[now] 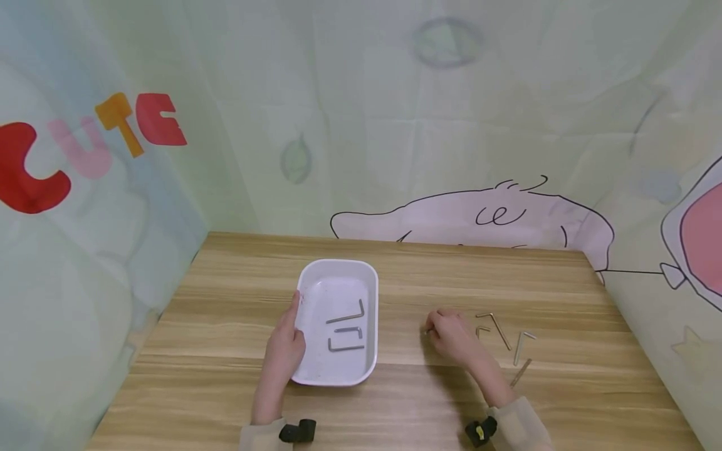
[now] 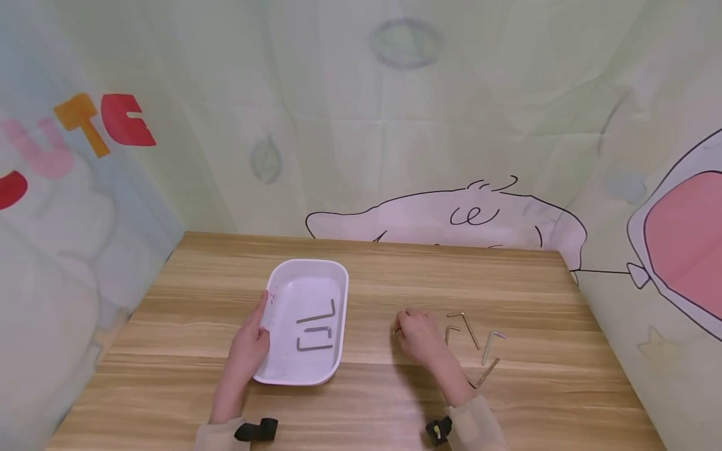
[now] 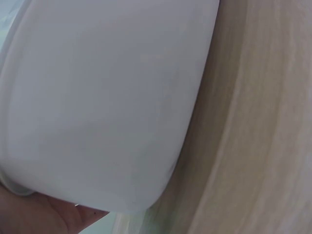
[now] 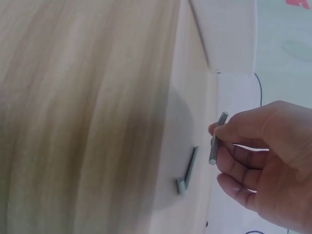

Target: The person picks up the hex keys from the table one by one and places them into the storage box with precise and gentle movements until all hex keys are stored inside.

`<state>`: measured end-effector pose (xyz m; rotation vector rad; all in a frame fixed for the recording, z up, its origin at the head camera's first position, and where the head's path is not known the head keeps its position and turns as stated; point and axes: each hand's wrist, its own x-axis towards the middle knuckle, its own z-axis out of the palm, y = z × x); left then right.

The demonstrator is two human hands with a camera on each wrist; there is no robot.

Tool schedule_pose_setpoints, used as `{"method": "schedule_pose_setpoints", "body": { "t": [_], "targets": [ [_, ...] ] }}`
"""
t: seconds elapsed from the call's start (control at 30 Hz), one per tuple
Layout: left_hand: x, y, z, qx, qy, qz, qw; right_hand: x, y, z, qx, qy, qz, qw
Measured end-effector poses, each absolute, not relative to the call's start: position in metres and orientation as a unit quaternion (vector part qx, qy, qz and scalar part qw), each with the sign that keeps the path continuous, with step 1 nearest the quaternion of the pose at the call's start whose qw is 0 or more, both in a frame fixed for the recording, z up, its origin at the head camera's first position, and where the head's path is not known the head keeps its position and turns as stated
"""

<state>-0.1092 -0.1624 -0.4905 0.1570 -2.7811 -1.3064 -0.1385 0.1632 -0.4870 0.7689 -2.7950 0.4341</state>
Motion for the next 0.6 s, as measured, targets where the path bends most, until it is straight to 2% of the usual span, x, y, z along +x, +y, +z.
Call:
{"method": "schedule_pose_setpoints", "body": {
  "t": [0.6],
  "targets": [
    [-0.110,-0.163,-0.490,0.057,-0.902,-0.428,0.008,-0.138,0.156,-0.463,0.249,-0.954,0.150,0.069]
  ]
}}
